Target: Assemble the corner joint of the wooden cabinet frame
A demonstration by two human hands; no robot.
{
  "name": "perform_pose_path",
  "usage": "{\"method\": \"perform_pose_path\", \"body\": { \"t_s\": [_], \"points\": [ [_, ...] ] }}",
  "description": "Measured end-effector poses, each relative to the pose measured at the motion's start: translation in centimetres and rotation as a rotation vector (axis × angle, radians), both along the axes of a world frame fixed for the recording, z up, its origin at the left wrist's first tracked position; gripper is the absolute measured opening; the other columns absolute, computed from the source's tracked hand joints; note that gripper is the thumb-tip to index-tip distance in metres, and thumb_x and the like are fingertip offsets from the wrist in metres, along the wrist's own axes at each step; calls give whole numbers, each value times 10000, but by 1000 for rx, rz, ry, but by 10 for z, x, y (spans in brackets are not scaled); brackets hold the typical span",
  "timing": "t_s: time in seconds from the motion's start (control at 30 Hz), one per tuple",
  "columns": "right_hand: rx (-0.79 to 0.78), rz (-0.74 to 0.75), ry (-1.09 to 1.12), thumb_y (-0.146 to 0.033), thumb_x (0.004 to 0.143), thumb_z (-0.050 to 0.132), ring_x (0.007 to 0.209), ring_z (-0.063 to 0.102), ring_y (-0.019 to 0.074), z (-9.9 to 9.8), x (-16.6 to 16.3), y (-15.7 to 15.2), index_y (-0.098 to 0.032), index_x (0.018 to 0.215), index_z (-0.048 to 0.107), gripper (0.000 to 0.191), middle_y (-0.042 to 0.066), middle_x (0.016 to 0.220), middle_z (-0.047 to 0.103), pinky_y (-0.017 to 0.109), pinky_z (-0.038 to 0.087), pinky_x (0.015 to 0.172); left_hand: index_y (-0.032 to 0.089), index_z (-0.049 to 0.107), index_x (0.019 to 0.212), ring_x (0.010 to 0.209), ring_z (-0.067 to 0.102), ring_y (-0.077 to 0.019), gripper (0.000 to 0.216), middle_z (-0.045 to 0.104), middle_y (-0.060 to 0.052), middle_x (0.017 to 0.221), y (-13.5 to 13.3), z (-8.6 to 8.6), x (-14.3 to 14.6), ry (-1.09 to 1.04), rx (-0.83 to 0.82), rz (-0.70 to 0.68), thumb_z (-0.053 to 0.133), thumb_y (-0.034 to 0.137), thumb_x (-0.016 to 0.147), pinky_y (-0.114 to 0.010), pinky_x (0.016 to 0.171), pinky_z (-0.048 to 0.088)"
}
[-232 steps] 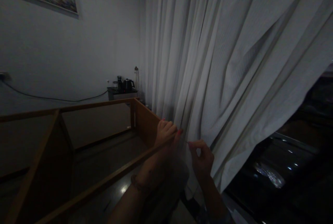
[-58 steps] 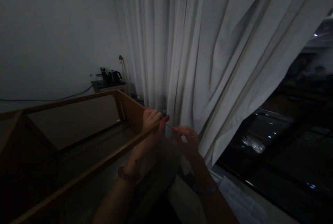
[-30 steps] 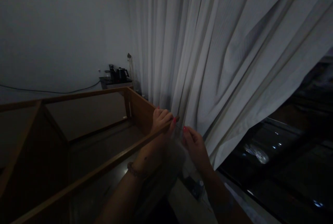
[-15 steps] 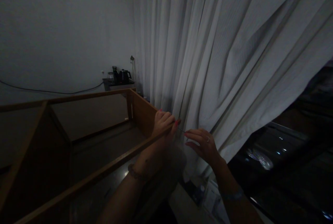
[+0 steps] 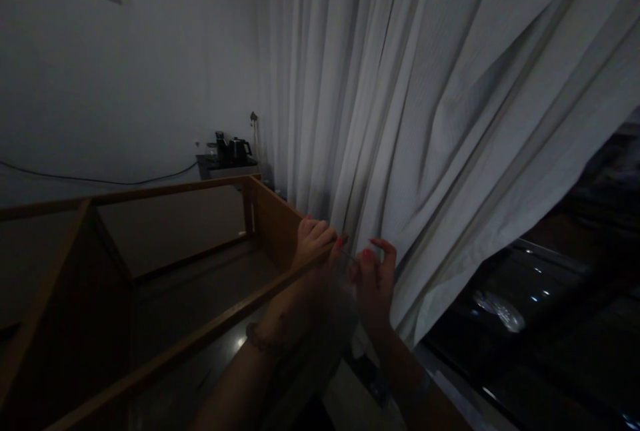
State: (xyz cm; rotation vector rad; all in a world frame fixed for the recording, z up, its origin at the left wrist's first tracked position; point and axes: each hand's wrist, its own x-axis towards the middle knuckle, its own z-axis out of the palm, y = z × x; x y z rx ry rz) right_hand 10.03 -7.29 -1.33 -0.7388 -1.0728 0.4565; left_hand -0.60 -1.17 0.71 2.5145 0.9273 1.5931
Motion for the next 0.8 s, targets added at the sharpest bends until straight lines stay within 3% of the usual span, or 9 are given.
{"method": "perform_pose_path", "body": {
  "t_s": [0.07, 0.13, 0.23, 0.33, 0.47, 0.6, 0.67, 0.8],
  "points": [
    [-19, 25, 25, -366, 926, 497, 425, 445, 63, 1, -1, -1, -279, 1082, 419, 194, -108, 563, 460, 142, 374, 397, 220, 510, 699, 881, 450, -194, 319, 507, -23, 733, 0, 0, 0, 9, -2, -7, 312, 333, 923, -419, 967, 322],
    [6, 13, -16, -354, 929, 497, 433, 478, 64, -3, 3, 0, -271, 1016, 455, 127, -98, 566, 500, 143, 404, 409, 218, 507, 692, 881, 453, -192, 325, 505, -22, 730, 0, 0, 0, 4, 2, -2, 313, 334, 924, -418, 974, 317],
    [87, -61, -178, -337, 876, 592, 518, 591, 89, -15, 17, 3, -246, 897, 513, 123, -51, 681, 605, 189, 499, 470, 220, 524, 718, 873, 457, -191, 316, 507, -19, 729, -1, 2, -1, 18, 10, -6, 311, 329, 923, -425, 985, 308],
    [120, -168, -410, -326, 829, 658, 679, 670, 145, -24, 37, 5, -253, 992, 558, 205, -2, 837, 663, 259, 564, 567, 223, 526, 721, 855, 456, -190, 302, 507, -16, 725, -1, 3, -1, 32, 3, -14, 317, 319, 917, -426, 981, 314],
    [283, -333, -762, -264, 895, 568, 728, 677, 158, -18, 58, 8, -256, 1049, 586, 155, 22, 853, 707, 295, 559, 646, 218, 489, 676, 838, 453, -186, 308, 493, -13, 703, -2, 4, -1, 4, 5, -3, 322, 317, 915, -424, 976, 321],
    [415, -412, -879, -228, 876, 595, 693, 651, 157, -6, 63, 9, -244, 943, 610, 71, 17, 798, 706, 295, 518, 628, 218, 493, 681, 865, 457, -188, 311, 500, -16, 721, -4, 5, -2, 19, -2, -11, 319, 316, 919, -426, 990, 312],
    [403, -466, -882, -227, 871, 600, 589, 597, 139, -4, 57, 6, -226, 838, 621, 39, -5, 668, 664, 279, 475, 588, 218, 492, 679, 879, 459, -189, 309, 504, -17, 730, -5, 6, -2, 27, -14, -7, 321, 312, 919, -426, 994, 311],
    [215, -518, -754, -258, 871, 584, 484, 470, 109, -8, 38, -5, -204, 596, 538, 283, -44, 507, 512, 245, 381, 514, 219, 495, 688, 883, 459, -192, 302, 506, -18, 734, -4, 4, -1, 12, -11, -4, 322, 317, 917, -431, 996, 312]
  ]
}}
